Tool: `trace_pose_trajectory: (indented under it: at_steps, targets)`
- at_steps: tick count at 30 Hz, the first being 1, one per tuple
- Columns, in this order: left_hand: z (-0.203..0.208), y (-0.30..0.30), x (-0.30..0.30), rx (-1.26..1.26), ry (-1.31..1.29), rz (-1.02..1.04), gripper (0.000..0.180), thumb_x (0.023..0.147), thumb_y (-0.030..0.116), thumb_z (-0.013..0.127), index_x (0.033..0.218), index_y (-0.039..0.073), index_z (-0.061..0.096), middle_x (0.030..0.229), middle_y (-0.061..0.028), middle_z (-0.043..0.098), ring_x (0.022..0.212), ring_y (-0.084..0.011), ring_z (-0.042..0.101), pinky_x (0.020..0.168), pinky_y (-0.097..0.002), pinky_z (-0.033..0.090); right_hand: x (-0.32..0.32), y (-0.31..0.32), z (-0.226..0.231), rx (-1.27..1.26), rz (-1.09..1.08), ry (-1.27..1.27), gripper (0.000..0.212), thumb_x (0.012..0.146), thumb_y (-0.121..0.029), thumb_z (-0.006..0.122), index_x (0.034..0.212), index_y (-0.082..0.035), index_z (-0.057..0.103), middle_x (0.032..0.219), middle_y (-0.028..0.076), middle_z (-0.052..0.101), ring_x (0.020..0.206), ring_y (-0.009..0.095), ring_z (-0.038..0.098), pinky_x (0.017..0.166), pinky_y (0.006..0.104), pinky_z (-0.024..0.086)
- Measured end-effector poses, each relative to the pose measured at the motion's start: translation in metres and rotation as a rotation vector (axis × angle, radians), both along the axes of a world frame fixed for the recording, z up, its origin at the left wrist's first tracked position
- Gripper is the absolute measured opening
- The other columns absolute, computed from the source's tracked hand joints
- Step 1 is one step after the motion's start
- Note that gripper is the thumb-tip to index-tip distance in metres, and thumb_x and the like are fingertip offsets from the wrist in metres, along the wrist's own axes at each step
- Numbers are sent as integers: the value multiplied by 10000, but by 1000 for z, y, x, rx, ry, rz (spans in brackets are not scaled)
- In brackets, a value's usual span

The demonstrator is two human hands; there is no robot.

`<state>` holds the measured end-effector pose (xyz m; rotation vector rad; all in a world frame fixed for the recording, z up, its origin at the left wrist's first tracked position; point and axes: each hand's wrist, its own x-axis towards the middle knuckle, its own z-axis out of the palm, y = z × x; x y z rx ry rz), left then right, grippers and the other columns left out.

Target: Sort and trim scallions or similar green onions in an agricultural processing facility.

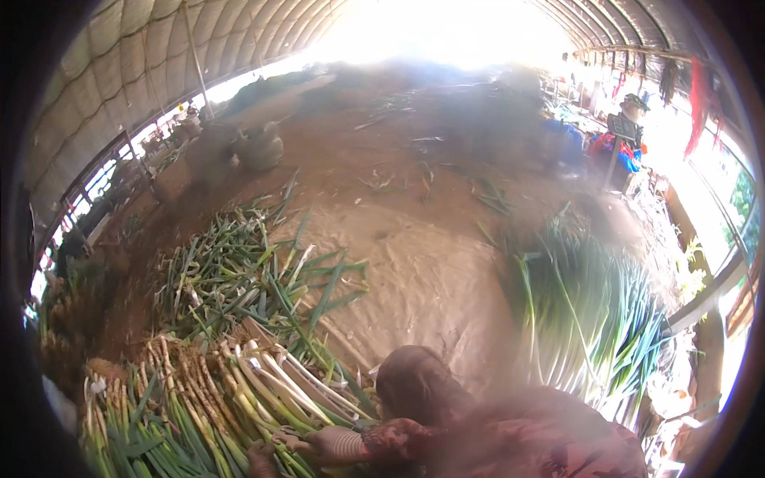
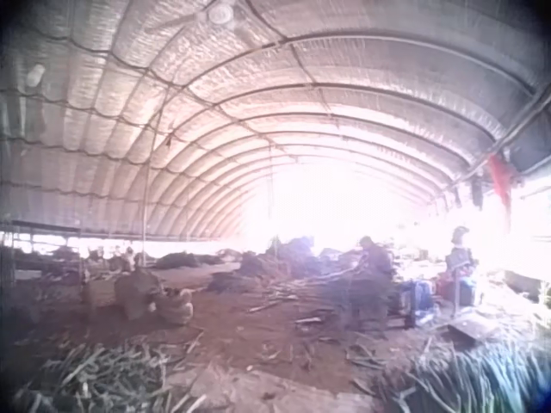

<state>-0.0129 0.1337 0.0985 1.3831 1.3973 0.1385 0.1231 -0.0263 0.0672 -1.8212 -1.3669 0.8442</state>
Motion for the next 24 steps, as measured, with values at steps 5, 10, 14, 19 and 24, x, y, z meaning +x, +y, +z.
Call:
trace_pose_trajectory:
  at_steps: [5, 10, 14, 19, 24]
  targets:
    - [0, -18, 12, -138, 109, 20, 638, 948, 470, 596, 1488, 193, 400, 1590, -88, 279, 1443, -408, 241, 1111, -663, 221, -2, -38, -14, -76, -2, 0, 317, 894, -235, 599, 1157, -60, 583, 830, 197, 648, 711, 386, 642, 614, 479, 501]
    - [-102, 30, -33, 399, -97, -136, 338, 896, 144, 598, 1149, -80, 609, 1161, -234, 651, 1086, -360, 605, 969, -417, 444, -8, -45, 23, 103, 99, -177, 310, 917, -248, 599, 1156, -51, 592, 902, 203, 668, 753, 371, 666, 624, 476, 510]
    - [-80, 10, -12, 390, -183, -162, 334, 926, 191, 570, 1159, -36, 646, 1109, -212, 686, 1038, -311, 638, 917, -393, 473, -7, -68, 22, -149, -39, 208, 373, 892, -242, 632, 1221, -73, 583, 998, 217, 659, 801, 371, 677, 637, 468, 528]
    - [-101, 8, 4, 638, -52, -144, 299, 888, 157, 606, 1080, -65, 661, 975, -193, 709, 905, -279, 663, 832, -356, 494, -8, -78, 24, -193, -18, -28, 425, 826, -251, 660, 1192, -69, 542, 767, 264, 637, 710, 449, 638, 639, 524, 498]
    - [-96, 6, -24, 639, -47, -38, 321, 882, 120, 619, 1128, -84, 646, 1038, -239, 700, 972, -291, 686, 874, -338, 507, -24, -69, 24, -14, 255, -389, 329, 791, -221, 665, 1076, -81, 580, 888, 177, 563, 609, 358, 618, 534, 458, 509]
